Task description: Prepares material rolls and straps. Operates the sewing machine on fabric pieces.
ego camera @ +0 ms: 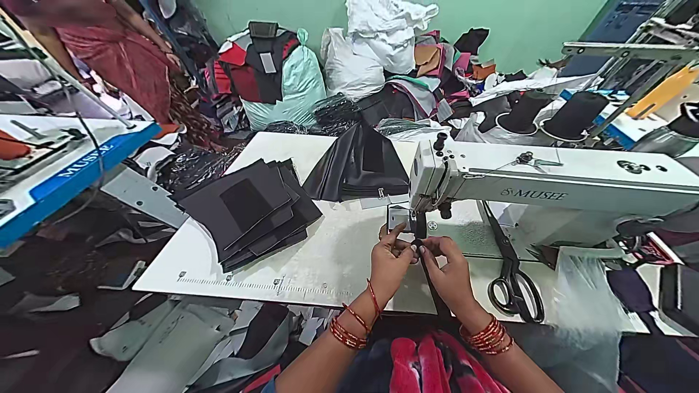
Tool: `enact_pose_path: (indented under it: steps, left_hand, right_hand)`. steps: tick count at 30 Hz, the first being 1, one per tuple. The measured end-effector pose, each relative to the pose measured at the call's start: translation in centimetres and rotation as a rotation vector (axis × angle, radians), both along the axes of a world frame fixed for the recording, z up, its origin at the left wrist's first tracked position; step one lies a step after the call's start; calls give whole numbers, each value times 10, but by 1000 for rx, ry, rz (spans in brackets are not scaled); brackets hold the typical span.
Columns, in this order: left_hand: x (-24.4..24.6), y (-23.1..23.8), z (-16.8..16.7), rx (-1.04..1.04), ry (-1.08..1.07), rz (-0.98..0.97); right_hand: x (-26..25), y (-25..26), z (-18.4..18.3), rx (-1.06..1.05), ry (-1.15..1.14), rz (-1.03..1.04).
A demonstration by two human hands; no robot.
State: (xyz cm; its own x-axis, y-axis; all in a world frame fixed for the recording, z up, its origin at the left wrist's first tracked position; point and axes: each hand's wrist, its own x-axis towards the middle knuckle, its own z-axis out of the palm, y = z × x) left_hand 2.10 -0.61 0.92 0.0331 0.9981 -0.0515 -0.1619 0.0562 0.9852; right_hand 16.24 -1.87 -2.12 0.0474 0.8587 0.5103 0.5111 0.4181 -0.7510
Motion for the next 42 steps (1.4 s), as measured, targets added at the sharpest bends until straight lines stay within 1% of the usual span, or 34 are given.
enact_pose_path:
  steps: [3,8,15,22,25,28,31,32,34,38,40,42]
  left_hand:
    - [1,-5,4,55,6,1]
    - [0,-9,5,136,62,11]
    - [0,-13,8,224,99,19]
    - [0,-15,11,280,133,-2]
    - [-3,-12,13,222,77,-24]
    - [-8,-8,20,50,-38,-70]
    - [-11,-5,23,-44,-110,-77]
    - [-11,-4,24,-60,-118,-76]
    - [-13,-2,26,-68,-104,-74]
    - [-15,0,28,-52,-38,-86]
    - [-15,0,28,-24,-9,-88]
    - [-15,1,26,15,14,-85]
  right_hand:
    - [-2,-4,1,81,-23,0]
    - [-5,-9,4,214,-191,-87]
    - [-8,-14,5,306,-228,-88]
    - [-10,-18,11,331,-314,-96]
    - [-11,-19,10,324,-308,-94]
    - [-10,-19,8,295,-248,-64]
    - [-10,-21,6,264,-194,-10]
    - [-9,-22,7,239,-149,17]
    - [-7,-21,12,112,40,84]
    - [2,-14,32,-355,491,131]
    - [4,-11,37,-522,625,174]
    - [2,-11,40,-594,689,213]
